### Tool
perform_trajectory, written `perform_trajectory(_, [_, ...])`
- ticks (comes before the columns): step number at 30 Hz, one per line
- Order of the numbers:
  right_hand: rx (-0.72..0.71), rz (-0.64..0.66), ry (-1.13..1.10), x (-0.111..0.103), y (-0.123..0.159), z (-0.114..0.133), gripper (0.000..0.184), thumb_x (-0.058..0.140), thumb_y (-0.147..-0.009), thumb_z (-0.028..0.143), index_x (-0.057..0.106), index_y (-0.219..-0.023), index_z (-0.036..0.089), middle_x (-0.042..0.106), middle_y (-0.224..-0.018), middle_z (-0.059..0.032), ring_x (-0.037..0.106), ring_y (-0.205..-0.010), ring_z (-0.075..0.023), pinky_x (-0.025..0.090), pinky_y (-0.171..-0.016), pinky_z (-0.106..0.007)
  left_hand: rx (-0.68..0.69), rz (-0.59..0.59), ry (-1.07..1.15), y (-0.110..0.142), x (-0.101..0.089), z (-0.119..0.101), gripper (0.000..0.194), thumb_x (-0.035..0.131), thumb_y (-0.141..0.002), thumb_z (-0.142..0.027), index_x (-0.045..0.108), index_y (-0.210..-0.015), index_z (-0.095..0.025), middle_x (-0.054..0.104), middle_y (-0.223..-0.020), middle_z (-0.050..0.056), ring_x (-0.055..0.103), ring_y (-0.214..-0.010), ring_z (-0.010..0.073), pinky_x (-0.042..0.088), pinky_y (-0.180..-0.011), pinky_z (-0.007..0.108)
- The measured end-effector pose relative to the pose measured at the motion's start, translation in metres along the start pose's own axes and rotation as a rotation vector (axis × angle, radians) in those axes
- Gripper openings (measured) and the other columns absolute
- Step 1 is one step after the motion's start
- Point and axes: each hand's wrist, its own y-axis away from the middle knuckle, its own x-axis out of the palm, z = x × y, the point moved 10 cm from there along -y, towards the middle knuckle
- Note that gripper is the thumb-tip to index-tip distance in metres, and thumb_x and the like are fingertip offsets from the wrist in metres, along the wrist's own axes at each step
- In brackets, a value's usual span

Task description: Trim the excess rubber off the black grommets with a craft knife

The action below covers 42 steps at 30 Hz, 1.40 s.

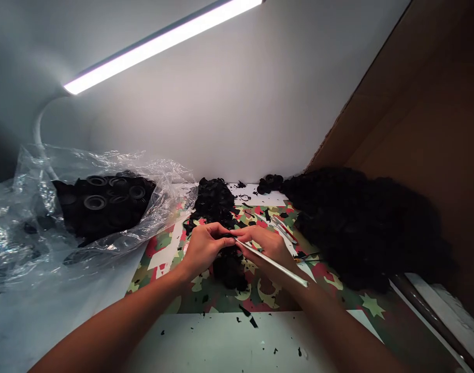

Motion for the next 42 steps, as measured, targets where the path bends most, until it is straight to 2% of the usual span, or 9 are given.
perform_trajectory(13, [0.017, 0.038, 0.070, 0.005, 0.001, -0.004, 0.019, 0.052, -0.099, 0.030, 0.067, -0.088, 0.023, 0.077, -0.105, -0.0066, 0.071, -0.093, -0.0219, 0.053, -0.084, -0.036, 0.028, -0.017, -0.073, 0.002, 0.000, -0.004, 0.020, 0.083, -0.068, -0.035, 0.077, -0.073, -0.017, 0.076, -0.070, 0.004, 0.066, -0.062, 0.0185, 0.045, -0.057, 0.026])
perform_trajectory(19, [-0.045, 0.003, 0.237, 0.010, 0.001, -0.003, 0.020, 0.048, -0.099, 0.025, 0.067, -0.102, 0.020, 0.075, -0.089, -0.0072, 0.069, -0.083, -0.0227, 0.051, -0.080, -0.036, 0.030, -0.026, -0.043, 0.005, 0.001, -0.006, 0.018, 0.084, -0.066, -0.033, 0.076, -0.070, -0.018, 0.075, -0.067, 0.003, 0.065, -0.060, 0.0173, 0.046, -0.057, 0.025])
perform_trajectory(22, [0.084, -0.046, 0.222, 0.002, 0.000, -0.019, 0.017, 0.050, -0.097, 0.025, 0.067, -0.095, 0.021, 0.075, -0.091, -0.0066, 0.069, -0.085, -0.0223, 0.050, -0.080, -0.034, -0.006, -0.012, 0.060, 0.005, 0.003, -0.004, 0.018, 0.085, -0.064, -0.030, 0.075, -0.070, -0.017, 0.075, -0.068, 0.003, 0.067, -0.064, 0.0179, 0.049, -0.060, 0.026])
perform_trajectory(26, [0.377, -0.146, 0.064, -0.015, 0.004, -0.050, 0.015, 0.058, -0.093, 0.031, 0.067, -0.086, 0.021, 0.075, -0.086, -0.0030, 0.067, -0.076, -0.0194, 0.048, -0.069, -0.030, -0.060, 0.019, 0.231, 0.001, 0.005, 0.003, 0.027, 0.087, -0.061, -0.029, 0.076, -0.081, -0.015, 0.077, -0.076, 0.005, 0.068, -0.068, 0.0173, 0.052, -0.063, 0.026])
perform_trajectory(28, [0.449, -0.188, -0.003, -0.020, 0.007, -0.059, 0.018, 0.061, -0.092, 0.035, 0.067, -0.083, 0.020, 0.072, -0.081, -0.0023, 0.063, -0.072, -0.0182, 0.046, -0.066, -0.029, -0.051, 0.015, 0.290, -0.001, 0.004, 0.005, 0.031, 0.088, -0.060, -0.028, 0.077, -0.085, -0.015, 0.077, -0.080, 0.004, 0.067, -0.069, 0.0161, 0.051, -0.064, 0.025])
perform_trajectory(33, [0.495, -0.205, -0.103, -0.018, 0.009, -0.069, 0.023, 0.063, -0.090, 0.040, 0.063, -0.078, 0.020, 0.064, -0.072, 0.0002, 0.056, -0.067, -0.0156, 0.043, -0.064, -0.027, -0.036, 0.017, 0.351, -0.003, 0.004, 0.007, 0.030, 0.088, -0.060, -0.025, 0.076, -0.086, -0.016, 0.075, -0.079, 0.003, 0.065, -0.069, 0.0140, 0.049, -0.062, 0.023])
perform_trajectory(36, [0.499, -0.238, -0.211, -0.017, 0.010, -0.066, 0.023, 0.059, -0.092, 0.043, 0.060, -0.084, 0.021, 0.058, -0.064, 0.0033, 0.053, -0.059, -0.0138, 0.041, -0.057, -0.025, -0.029, 0.012, 0.362, -0.003, 0.002, 0.006, 0.029, 0.087, -0.059, -0.024, 0.075, -0.084, -0.016, 0.075, -0.080, 0.003, 0.065, -0.069, 0.0146, 0.050, -0.062, 0.024])
perform_trajectory(39, [0.540, -0.244, -0.315, -0.014, 0.012, -0.064, 0.029, 0.049, -0.097, 0.049, 0.060, -0.093, 0.022, 0.044, -0.049, 0.0081, 0.039, -0.045, -0.0116, 0.033, -0.048, -0.023, -0.008, 0.029, 0.365, -0.002, 0.004, 0.003, 0.031, 0.089, -0.059, -0.023, 0.073, -0.083, -0.016, 0.075, -0.082, 0.004, 0.067, -0.072, 0.0158, 0.053, -0.066, 0.025])
perform_trajectory(42, [0.588, -0.184, -0.384, -0.003, 0.013, -0.064, 0.043, 0.042, -0.098, 0.056, 0.061, -0.084, 0.021, 0.036, -0.043, 0.0085, 0.031, -0.041, -0.0110, 0.026, -0.045, -0.024, 0.019, 0.046, 0.344, 0.000, 0.006, -0.002, 0.034, 0.090, -0.059, -0.023, 0.071, -0.086, -0.016, 0.076, -0.086, 0.004, 0.069, -0.077, 0.0171, 0.056, -0.070, 0.027])
